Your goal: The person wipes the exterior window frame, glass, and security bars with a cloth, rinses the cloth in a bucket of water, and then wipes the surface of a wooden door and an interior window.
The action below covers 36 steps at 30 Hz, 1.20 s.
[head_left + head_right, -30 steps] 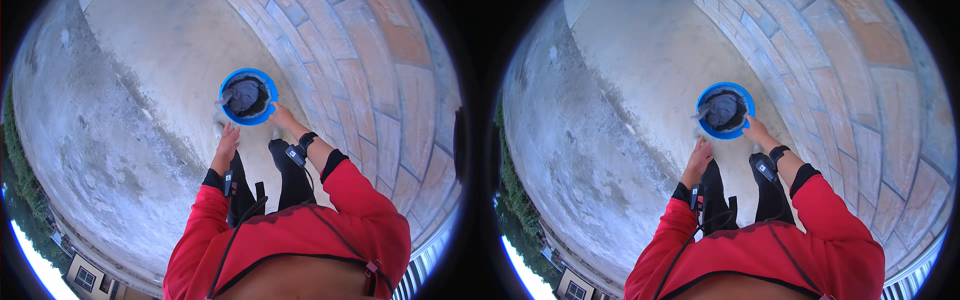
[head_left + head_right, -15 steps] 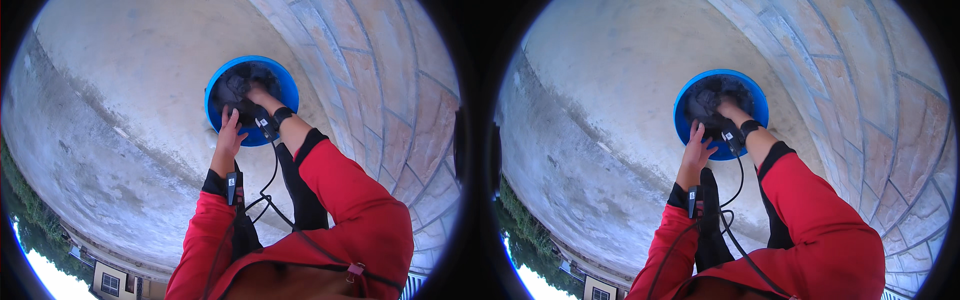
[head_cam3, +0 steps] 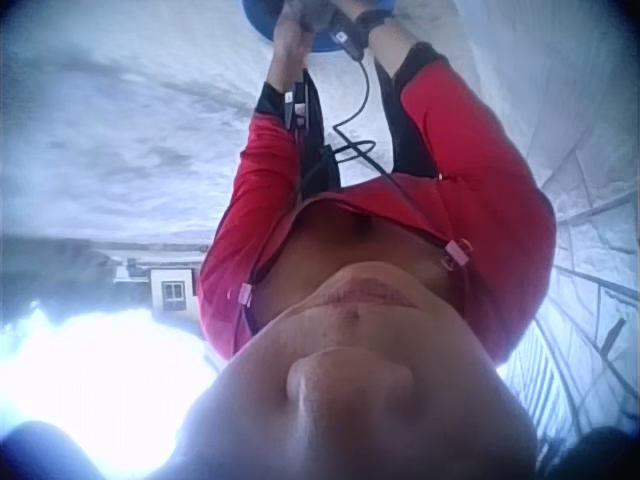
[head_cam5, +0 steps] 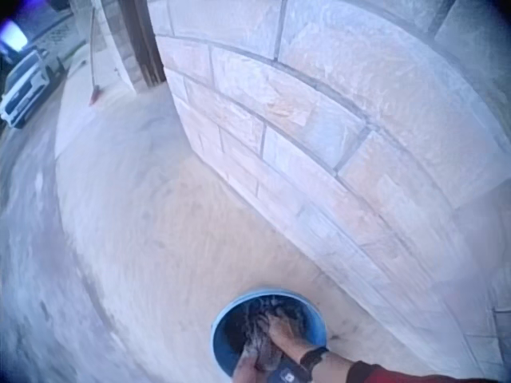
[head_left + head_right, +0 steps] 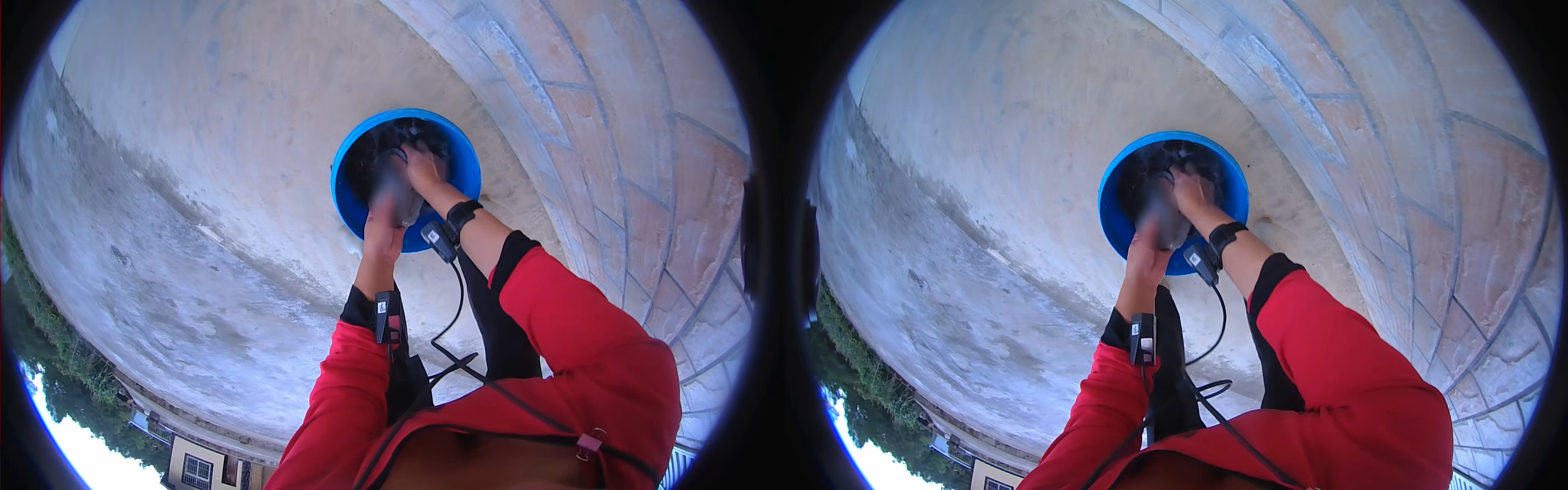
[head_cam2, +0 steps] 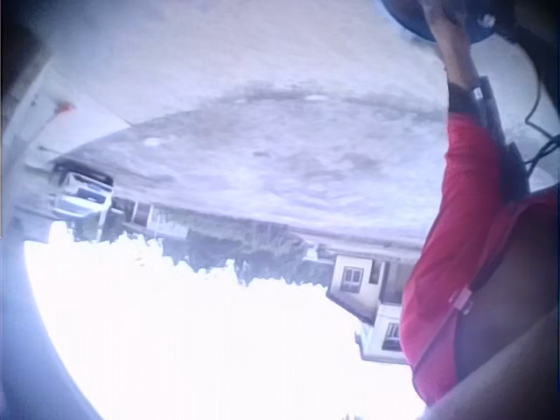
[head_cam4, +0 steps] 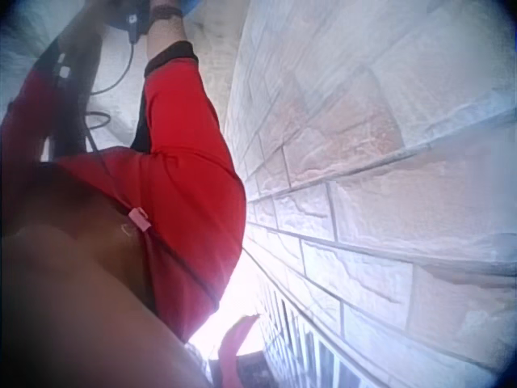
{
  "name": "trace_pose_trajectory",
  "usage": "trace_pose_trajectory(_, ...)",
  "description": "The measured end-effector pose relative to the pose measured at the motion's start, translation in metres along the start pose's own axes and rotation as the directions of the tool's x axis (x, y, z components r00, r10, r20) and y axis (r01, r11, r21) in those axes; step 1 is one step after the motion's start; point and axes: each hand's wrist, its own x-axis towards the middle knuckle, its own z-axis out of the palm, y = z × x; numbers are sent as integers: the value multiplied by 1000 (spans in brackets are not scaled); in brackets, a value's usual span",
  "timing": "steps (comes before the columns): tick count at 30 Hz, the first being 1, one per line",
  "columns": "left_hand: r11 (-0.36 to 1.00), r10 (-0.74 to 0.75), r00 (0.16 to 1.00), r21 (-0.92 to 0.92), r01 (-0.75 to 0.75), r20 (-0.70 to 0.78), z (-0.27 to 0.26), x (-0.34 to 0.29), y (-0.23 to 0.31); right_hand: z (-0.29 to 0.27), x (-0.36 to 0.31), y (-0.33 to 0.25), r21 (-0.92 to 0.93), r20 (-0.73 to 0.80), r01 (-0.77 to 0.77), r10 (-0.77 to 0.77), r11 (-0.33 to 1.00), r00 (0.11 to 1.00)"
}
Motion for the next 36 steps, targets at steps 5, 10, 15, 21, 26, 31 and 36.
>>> trace_pose_trajectory(5, 972, 38, 991, 224, -66, 127, -78, 46, -14, 29, 29, 5, 73, -179, -163, 174, 984, 968)
trace_pose_trajectory(10, 976, -151, 972, -130, 175, 181, -39, 35, 7, -16, -51, -12, 654, 295, -121, -105, 747, 950)
trace_pose_trajectory(15, 994, -34, 999, -107, 35, 10, -14, 17, 8, -28, -95, -47, 512, -13, 115, -126, 851, 992)
trace_pose_trajectory(21, 1000, 15, 999, 25, -14, -48, -14, 7, 11, 14, 8, -12, -61, -35, 200, -202, 978, 979)
trace_pose_trajectory(26, 991, -62, 982, 103, 81, -177, 8, 2, 9, 28, 35, 40, 175, -126, -127, 150, 976, 981)
trace_pose_trajectory(31, 973, -220, 966, 37, 227, -134, -12, 7, 20, -2, -54, 5, 519, 78, 122, -188, 846, 979)
trace_pose_trajectory(36, 976, -161, 966, -112, 186, 201, -34, 25, 15, -49, -120, -52, 459, 68, 220, -280, 861, 957)
